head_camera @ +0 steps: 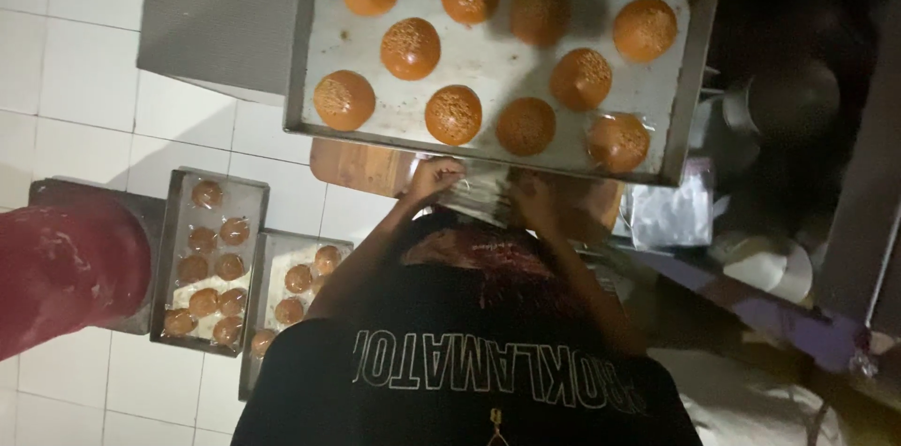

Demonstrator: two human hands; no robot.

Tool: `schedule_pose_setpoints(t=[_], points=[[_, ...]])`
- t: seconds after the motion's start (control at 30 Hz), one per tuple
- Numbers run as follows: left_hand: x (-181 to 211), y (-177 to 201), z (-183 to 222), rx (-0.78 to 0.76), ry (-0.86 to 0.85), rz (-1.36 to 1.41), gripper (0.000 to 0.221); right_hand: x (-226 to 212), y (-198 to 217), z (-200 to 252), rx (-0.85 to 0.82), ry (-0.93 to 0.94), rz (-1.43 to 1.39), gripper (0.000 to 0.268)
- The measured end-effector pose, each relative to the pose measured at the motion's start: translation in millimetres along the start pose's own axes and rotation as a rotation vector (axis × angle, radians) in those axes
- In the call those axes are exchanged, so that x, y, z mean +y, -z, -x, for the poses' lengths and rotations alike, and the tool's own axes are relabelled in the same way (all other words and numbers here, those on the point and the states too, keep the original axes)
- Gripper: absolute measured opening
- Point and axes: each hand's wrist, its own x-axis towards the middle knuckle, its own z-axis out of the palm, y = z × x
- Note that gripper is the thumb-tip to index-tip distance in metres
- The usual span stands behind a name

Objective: The person packages baked bread buns by picking them up from a metal tray and placing them into individual plastic bags.

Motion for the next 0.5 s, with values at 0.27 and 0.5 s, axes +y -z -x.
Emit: schedule_pose_setpoints(t=[0.27,0.5], points=[[32,-1,11,-0.008,0.268,0.220,0.025,72,-20,-11,-0.289,-0.450,-0.538,0.041],[40,19,21,0.012,-0.574,-0.818,0.032,-8,13,-8,-0.464,-0.425,-0.515,0.036]])
